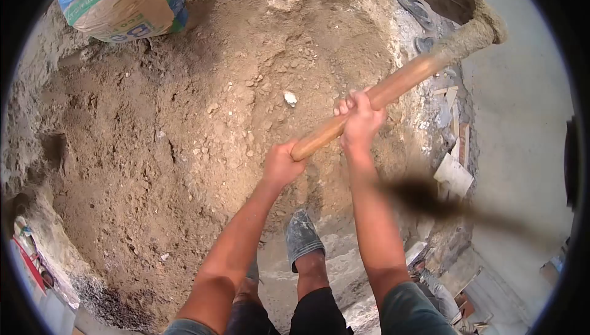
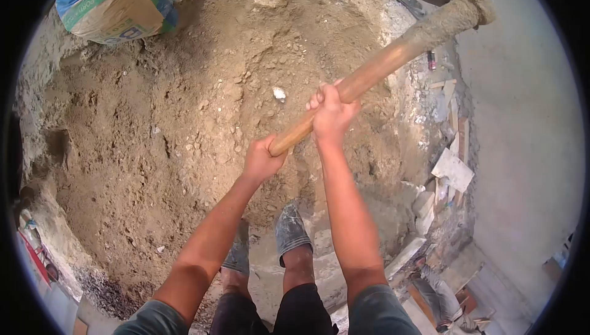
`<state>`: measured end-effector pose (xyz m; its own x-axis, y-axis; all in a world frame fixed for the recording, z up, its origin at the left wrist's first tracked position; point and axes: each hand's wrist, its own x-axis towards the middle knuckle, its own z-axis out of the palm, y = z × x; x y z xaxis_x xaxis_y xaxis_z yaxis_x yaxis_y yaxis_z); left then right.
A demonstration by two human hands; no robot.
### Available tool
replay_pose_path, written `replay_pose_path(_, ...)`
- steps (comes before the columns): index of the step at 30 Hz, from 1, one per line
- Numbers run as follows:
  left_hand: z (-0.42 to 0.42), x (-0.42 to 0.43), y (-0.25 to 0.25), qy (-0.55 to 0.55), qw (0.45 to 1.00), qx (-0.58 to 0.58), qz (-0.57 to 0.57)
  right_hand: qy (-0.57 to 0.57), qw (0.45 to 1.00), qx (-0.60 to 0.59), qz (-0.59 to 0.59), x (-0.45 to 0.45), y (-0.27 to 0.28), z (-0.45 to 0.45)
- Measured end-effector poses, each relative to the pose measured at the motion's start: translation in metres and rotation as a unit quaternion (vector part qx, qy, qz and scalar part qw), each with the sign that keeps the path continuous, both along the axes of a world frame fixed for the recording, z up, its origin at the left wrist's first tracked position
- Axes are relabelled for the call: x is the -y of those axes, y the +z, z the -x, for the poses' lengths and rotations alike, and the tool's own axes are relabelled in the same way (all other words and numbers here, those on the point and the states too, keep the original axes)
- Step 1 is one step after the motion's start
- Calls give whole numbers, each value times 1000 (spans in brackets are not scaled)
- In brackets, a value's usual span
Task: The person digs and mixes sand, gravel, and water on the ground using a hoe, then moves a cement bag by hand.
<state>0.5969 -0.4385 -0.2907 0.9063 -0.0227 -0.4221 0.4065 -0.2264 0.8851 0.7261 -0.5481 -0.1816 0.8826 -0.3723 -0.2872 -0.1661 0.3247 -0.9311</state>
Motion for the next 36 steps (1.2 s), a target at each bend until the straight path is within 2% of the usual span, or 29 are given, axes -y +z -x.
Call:
replay_pose_path(2,-32,-1,-20,4,999,-36,0,-2,999,-40,12,1,-46,-47)
replay_pose_path(3,-32,-4,-22,6,998,-63,-5,11,992,-117,42,3,-84,-63)
replay_pose_path(5,0,5,-15,8,987,-147,-59,44,965,-252,58,7,-142,-48)
replay_pose_path(7,32,-4,1,9,978,-189,-90,84,930,-357,31,-1,-164,-29)
replay_pose_path(9,67,-4,25,23,970,-234,-55,129,920,-368,51,-7,-152,6)
replay_pose_path(11,106,-4,60,36,952,-302,-23,143,892,-428,25,-15,-136,49)
replay_pose_path(13,150,-14,118,32,928,-366,-53,197,854,-482,1,-27,-132,121)
replay_pose_path(14,192,-23,121,40,925,-374,-55,190,828,-527,-6,-46,-115,152)
replay_pose_path(15,226,-33,126,38,916,-392,-70,182,859,-478,1,-57,-118,199)
replay_pose_path(17,255,-49,172,22,899,-434,-53,189,840,-508,33,-70,-76,247)
replay_pose_path(19,308,-43,208,27,924,-379,-36,171,825,-537,-48,-67,-11,280)
replay_pose_path(21,336,-43,217,16,945,-326,-15,155,839,-518,-62,-59,30,294)
replay_pose_path(22,334,-43,217,14,954,-299,-1,134,871,-467,-80,-53,44,280)
replay_pose_path(24,294,-37,176,-34,976,-216,-8,102,932,-339,-84,-45,77,231)
replay_pose_path(26,187,-35,127,-15,999,-36,5,86,977,-184,-66,-42,103,135)
replay_pose_path(27,119,-39,112,-17,1000,6,16,94,989,-111,-37,-39,102,91)
replay_pose_path(28,53,-44,90,-19,998,67,-7,54,996,-60,-27,-44,99,42)
replay_pose_path(29,-11,-51,82,-8,999,37,3,52,998,27,1,-54,99,-5)
replay_pose_path(30,-59,-60,73,29,994,105,-26,60,994,91,-24,-59,83,-44)
replay_pose_path(31,-93,-75,61,5,996,76,-46,58,994,91,0,-69,65,-75)
replay_pose_path(33,-77,-97,28,28,998,-6,-52,53,998,45,8,-100,7,-100)
replay_pose_path(34,-69,-108,11,41,997,-42,-58,56,997,-57,22,-115,-37,-97)
replay_pose_path(35,-27,-103,-9,90,989,-113,-29,109,971,-184,102,-124,-99,-83)
replay_pose_path(36,20,-97,-21,134,975,-176,-1,149,940,-291,101,-134,-145,-62)
